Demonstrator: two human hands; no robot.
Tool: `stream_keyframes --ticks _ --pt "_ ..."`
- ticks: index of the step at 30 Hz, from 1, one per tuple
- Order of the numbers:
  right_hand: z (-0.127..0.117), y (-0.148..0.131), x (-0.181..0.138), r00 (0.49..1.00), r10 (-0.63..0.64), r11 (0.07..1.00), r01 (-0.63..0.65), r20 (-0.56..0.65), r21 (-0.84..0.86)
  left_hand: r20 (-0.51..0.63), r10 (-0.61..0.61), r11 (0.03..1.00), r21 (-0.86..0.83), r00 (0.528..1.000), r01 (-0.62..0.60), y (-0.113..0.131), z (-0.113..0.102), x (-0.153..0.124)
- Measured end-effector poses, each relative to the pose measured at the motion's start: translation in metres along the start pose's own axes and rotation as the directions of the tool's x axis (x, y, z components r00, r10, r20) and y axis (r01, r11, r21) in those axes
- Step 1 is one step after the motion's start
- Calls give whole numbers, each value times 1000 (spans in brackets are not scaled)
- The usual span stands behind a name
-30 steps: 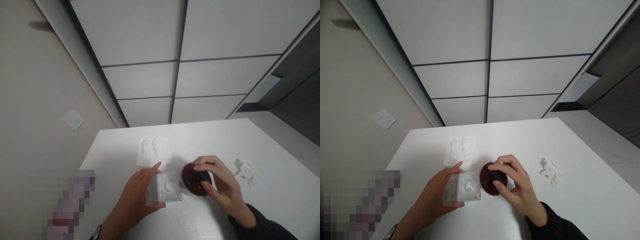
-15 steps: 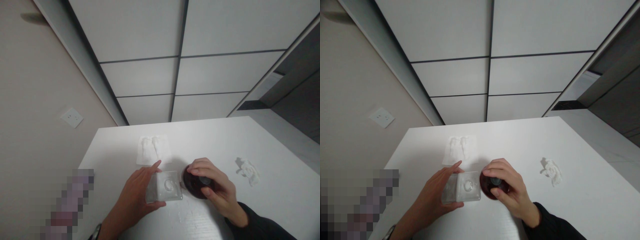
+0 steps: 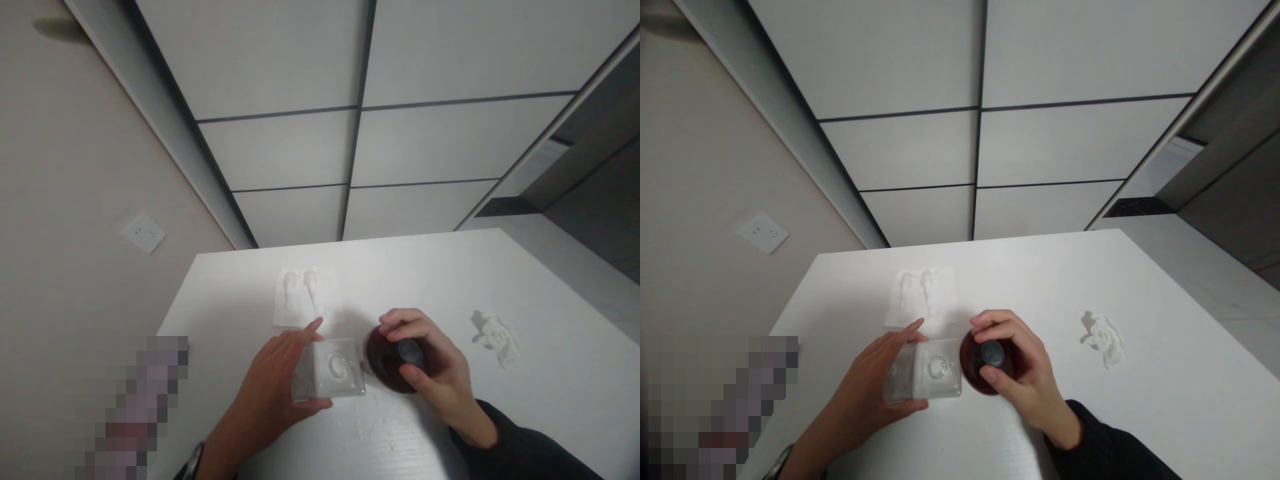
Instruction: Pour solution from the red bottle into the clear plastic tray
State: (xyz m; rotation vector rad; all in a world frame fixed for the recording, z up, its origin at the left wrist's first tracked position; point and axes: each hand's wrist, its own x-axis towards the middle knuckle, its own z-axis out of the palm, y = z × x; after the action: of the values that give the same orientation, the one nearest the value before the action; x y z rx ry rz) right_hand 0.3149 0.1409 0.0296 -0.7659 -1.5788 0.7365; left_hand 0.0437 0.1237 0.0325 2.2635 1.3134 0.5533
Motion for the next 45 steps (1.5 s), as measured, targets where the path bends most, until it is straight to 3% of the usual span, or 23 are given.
stream_keyframes --ticks 9,21,26,32,38,43,45 --pt "-4 -4 2 996 -32 998 37 85 -55 4 1 1000 0 1000 -1 1 -1 -1" --pt "4 -3 -2 999 -25 1000 25 33 5 4 10 1000 4 1000 -10 -1 -1 0" --pt "8 0 -3 999 -25 1000 25 -32 2 -11 8 1000 -6 1000 -8 -2 0 -1" --pt "13 5 -6 993 0 992 15 -119 124 -3 13 1000 -7 1000 -13 -1 -1 -1" --pt "10 5 -9 998 12 999 -10 -64 36 -1 25 1000 -3 1000 -25 -1 -2 -1" --pt "10 5 -9 991 13 995 1 -133 101 1 29 1000 0 1000 -29 -3 -2 -1" --pt "8 4 -8 997 -14 1000 16 -72 25 4 29 1000 8 1000 -29 -3 -2 -1"
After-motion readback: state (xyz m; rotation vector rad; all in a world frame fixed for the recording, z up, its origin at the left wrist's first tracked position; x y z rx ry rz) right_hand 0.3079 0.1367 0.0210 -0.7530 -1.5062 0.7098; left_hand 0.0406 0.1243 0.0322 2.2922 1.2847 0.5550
